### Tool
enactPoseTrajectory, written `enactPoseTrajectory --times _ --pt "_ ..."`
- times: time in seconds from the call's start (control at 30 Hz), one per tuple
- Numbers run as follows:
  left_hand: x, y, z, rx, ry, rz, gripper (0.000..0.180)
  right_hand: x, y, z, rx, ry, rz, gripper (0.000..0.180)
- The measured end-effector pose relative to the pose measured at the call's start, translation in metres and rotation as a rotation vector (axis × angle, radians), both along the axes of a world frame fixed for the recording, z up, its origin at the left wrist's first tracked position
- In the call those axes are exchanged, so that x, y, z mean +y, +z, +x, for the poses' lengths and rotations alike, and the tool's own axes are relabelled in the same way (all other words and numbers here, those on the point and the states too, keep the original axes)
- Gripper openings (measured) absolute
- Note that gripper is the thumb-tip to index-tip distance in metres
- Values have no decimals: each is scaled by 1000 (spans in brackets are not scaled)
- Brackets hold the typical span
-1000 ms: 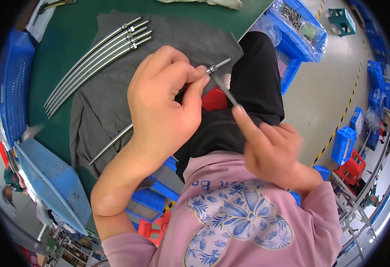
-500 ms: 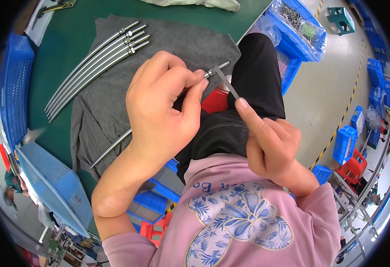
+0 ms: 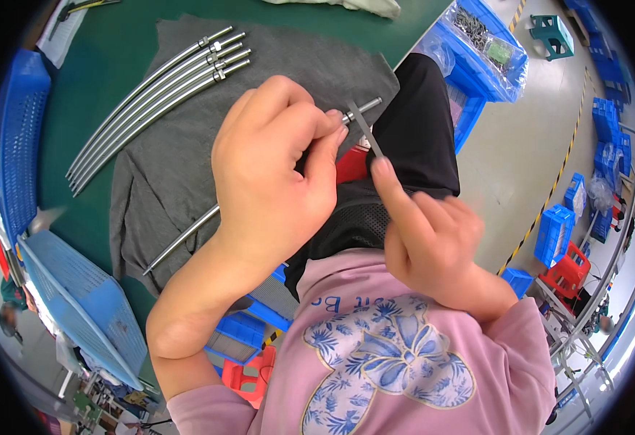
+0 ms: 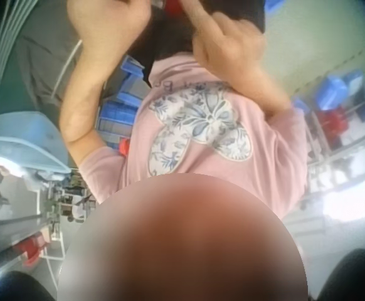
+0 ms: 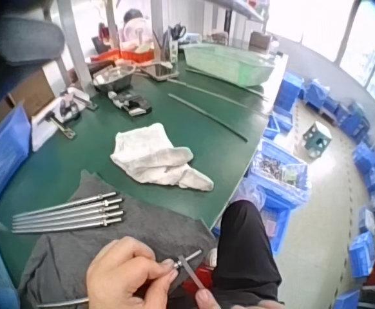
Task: Use a metal file to deburr and smooth the ends of metal rods at a workbench.
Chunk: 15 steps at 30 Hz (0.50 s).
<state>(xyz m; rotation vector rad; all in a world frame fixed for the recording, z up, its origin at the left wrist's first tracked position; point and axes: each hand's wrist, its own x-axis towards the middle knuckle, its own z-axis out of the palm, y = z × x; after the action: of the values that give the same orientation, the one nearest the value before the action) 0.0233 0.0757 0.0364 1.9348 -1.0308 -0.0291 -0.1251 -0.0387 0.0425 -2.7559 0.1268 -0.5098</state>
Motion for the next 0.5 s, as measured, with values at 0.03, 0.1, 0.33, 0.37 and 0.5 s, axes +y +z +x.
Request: enactPoseTrajectory --times 0.03,0.1,0.33,0.37,0.5 --pt "-3 -2 0 15 16 -32 13 0 1 -6 86 -18 -20 56" --pt "-3 -1 -3 36 25 -58 14 -7 -4 14 -6 14 -26 57" --pt "-6 0 1 1 47 -39 14 -6 1 0 116 0 9 57" --pt "-4 1 -1 -16 31 -16 15 -8 -4 14 4 21 6 59" --pt "-2 -3 -2 23 50 -57 15 -5 3 5 19 35 8 59"
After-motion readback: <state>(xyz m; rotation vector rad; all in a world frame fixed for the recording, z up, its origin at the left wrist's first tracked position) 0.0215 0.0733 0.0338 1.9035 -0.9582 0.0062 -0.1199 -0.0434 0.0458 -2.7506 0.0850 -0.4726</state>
